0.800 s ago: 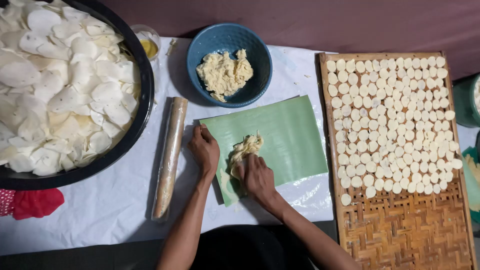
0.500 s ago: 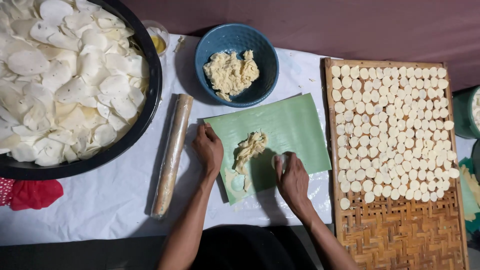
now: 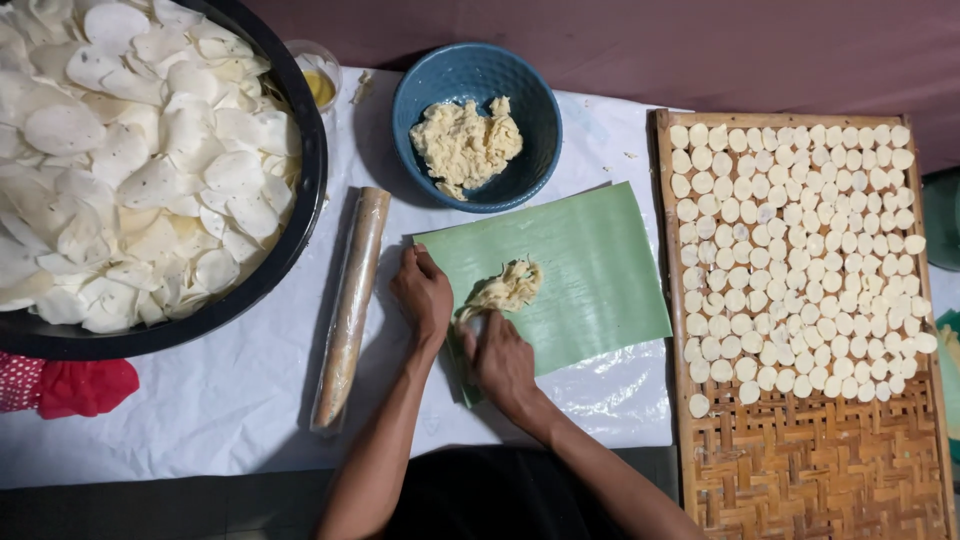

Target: Rolling dough flat on a mat and cutting out small circular shapes for crackers.

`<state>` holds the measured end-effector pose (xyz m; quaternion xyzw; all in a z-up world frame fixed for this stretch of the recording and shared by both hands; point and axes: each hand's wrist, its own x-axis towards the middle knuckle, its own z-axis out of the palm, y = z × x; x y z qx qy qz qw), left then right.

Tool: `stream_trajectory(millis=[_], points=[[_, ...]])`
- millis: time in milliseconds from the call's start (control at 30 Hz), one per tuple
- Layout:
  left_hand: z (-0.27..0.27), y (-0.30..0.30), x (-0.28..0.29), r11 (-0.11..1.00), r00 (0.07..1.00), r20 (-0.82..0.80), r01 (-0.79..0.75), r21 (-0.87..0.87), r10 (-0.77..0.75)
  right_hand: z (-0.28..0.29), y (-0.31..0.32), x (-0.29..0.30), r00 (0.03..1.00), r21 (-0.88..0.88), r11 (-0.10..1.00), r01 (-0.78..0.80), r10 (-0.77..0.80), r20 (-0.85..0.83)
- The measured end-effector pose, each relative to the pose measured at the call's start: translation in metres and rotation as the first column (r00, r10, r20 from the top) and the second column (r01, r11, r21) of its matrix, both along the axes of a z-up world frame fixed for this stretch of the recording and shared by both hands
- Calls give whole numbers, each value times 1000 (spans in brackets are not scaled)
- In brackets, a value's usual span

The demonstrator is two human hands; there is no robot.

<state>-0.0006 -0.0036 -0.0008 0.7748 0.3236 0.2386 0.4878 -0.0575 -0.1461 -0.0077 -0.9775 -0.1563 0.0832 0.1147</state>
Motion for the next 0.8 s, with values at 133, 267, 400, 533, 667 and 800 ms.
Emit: stream_trajectory(millis=[133,267,400,533,667,800], points=[[6,2,0,998,1000,-26,7,56,-6,69,3,39,883,214,898,384,-289,-370],[1,5,-1,997,997,-16,70,-33,-70,64,-47,72,699,387,589,710,-521,-490],[-5,10,-2,994,994,-43,99,-52,-101,77,-81,90,762,358,674,646,-597,-252],[-5,8,2,993,995,-47,89,-80,-92,61,-102,101,820,189,799,570,-569,-66],[8,5,-1,998,998,-39,55,-40,-56,33,-87,31,971,-104,971,214,-223,-89],[-6,-2,2,999,998,-43,-40,2,41,0,-70,-42,972,-122,966,-228,218,-87]])
